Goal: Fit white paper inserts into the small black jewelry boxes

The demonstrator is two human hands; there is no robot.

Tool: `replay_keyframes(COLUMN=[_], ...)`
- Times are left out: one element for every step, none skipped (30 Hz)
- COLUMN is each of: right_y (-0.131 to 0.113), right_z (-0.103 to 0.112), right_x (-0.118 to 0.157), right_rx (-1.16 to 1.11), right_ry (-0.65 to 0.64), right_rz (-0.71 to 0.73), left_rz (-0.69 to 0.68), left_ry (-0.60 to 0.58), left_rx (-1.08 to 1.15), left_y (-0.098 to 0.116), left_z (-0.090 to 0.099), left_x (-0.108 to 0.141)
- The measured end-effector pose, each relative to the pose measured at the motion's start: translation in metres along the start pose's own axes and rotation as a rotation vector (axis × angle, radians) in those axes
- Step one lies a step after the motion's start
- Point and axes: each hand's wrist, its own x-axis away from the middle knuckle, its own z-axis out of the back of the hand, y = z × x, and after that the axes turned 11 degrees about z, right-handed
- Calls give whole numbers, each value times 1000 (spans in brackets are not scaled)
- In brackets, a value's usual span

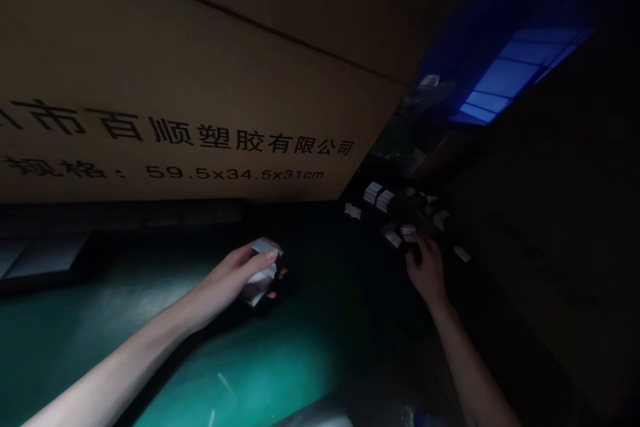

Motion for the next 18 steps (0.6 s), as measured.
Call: replay_keyframes(right_y=[-4, -9, -14, -18, -21, -23, -24, -23, -22, -20, -19, -17, -17, -17, -18, -20, -22, -25], right_z=[5, 10, 14, 18, 21, 22, 23, 23, 23, 22, 21, 20, 19, 18, 17, 15, 13, 11], right_x=[-1, -3, -6, -11, -17, -23, -29, -34, -39, -43, -45, -47, -48, -47, -46, -45, -43, -41], right_rx=[-14, -25, -32, -36, -38, -42, -51, -64, -75, -76, -65, -43, -19, -3, 1, -6, -22, -40], right_ry=[7, -13, -59, -121, -193, -265, -330, -381, -412, -422, -417, -400, -382, -367, -352, -338, -320, -296], right_rz=[36, 86, 141, 191, 229, 253, 266, 271, 270, 269, 270, 274, 280, 285, 283, 273, 259, 247], left_rz=[-3, -5, -7, -8, -6, -5, -5, -6, -8, -9, -10, -7, -6, -3, 1, 3, 6, 9], left_ry=[-4, -7, -8, -9, -10, -9, -12, -15, -21, -23, -22, -17, -9, -4, 1, 3, 1, -3], left_rx=[0, 0, -2, -7, -11, -13, -13, -14, -13, -12, -13, -14, -13, -13, -13, -15, -18, -21], left_y=[0, 1, 1, 2, 2, 2, 1, 1, 0, 0, 0, 0, 0, 0, 1, 1, 2, 2], left_z=[0, 0, -1, -1, -1, -1, -1, -1, -1, -1, -1, -1, -1, -2, -2, -3, -3, -3], left_x=[0, 1, 1, 1, 1, 0, 0, -1, -1, -2, -2, -2, -1, -1, 0, 0, 1, 1])
